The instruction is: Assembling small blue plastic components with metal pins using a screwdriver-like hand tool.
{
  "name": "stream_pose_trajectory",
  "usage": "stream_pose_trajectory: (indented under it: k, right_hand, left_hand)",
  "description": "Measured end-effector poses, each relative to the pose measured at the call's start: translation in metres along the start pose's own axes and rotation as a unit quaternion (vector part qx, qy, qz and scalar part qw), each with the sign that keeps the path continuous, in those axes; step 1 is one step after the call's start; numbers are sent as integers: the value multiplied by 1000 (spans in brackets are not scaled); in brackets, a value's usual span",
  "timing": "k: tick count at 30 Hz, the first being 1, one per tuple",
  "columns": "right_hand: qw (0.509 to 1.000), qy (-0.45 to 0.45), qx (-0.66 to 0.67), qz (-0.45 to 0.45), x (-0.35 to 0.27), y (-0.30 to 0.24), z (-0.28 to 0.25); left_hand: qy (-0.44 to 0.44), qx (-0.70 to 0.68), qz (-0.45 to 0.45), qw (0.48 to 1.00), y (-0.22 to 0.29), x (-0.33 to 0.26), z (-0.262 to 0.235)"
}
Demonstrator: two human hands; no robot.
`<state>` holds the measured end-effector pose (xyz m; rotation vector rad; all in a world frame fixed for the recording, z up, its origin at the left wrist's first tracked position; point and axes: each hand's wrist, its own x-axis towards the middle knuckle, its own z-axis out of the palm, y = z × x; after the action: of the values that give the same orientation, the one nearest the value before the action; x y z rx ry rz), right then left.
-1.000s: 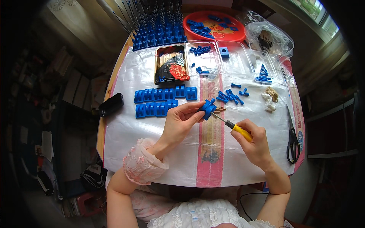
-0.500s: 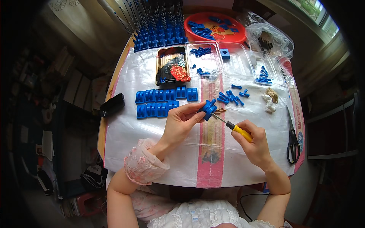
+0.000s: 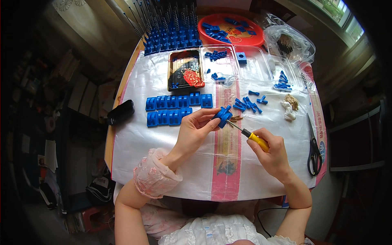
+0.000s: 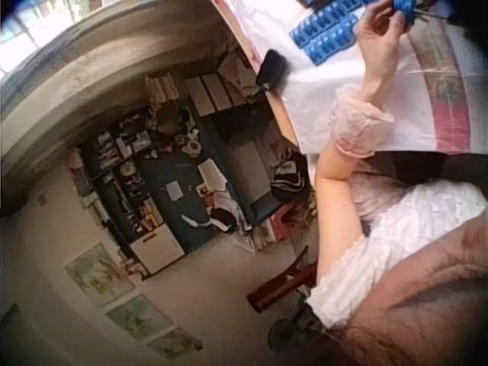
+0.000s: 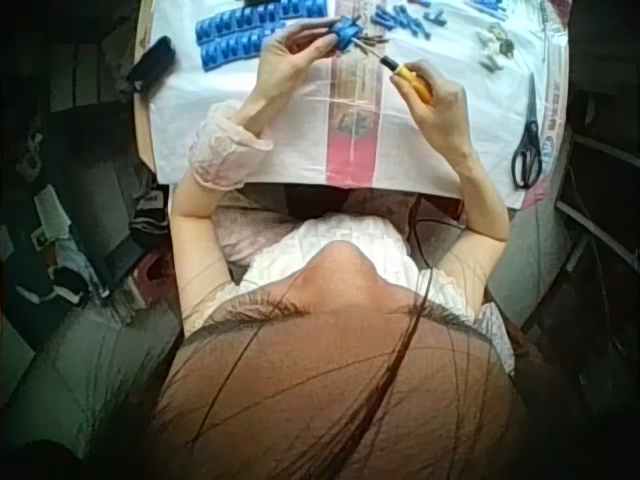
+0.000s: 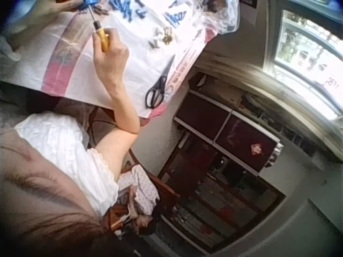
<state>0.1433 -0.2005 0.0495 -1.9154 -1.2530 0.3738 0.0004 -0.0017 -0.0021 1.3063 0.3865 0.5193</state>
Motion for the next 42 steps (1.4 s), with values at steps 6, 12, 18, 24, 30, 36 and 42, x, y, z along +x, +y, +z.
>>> stream_pose_trajectory:
  k: [6,12,18,24,30,36,42]
  right_hand:
    - [1000,5,-10,-3,-1,3,2]
    - [1000,-6,29,7,-1,1,-5]
    - [822,-149,549,15,-8,0,-21]
    - [704,-198,679,-59,-28,-23,-43]
    - [546,-215,808,-60,-58,-41,-64]
    - [531,-240,808,-86,-72,-32,-56]
    - [545,-285,773,-155,-62,-23,-52]
  left_hand:
    - [5,-5,-14,1000,4,0,1]
    - [18,-18,-22,999,6,-1,1]
    - [21,-18,-38,999,5,0,1]
    - [51,-15,-50,997,8,0,4]
    - [55,-4,-55,997,8,-2,4]
    - [58,6,-57,997,4,0,3]
    - [59,4,-53,997,2,0,1]
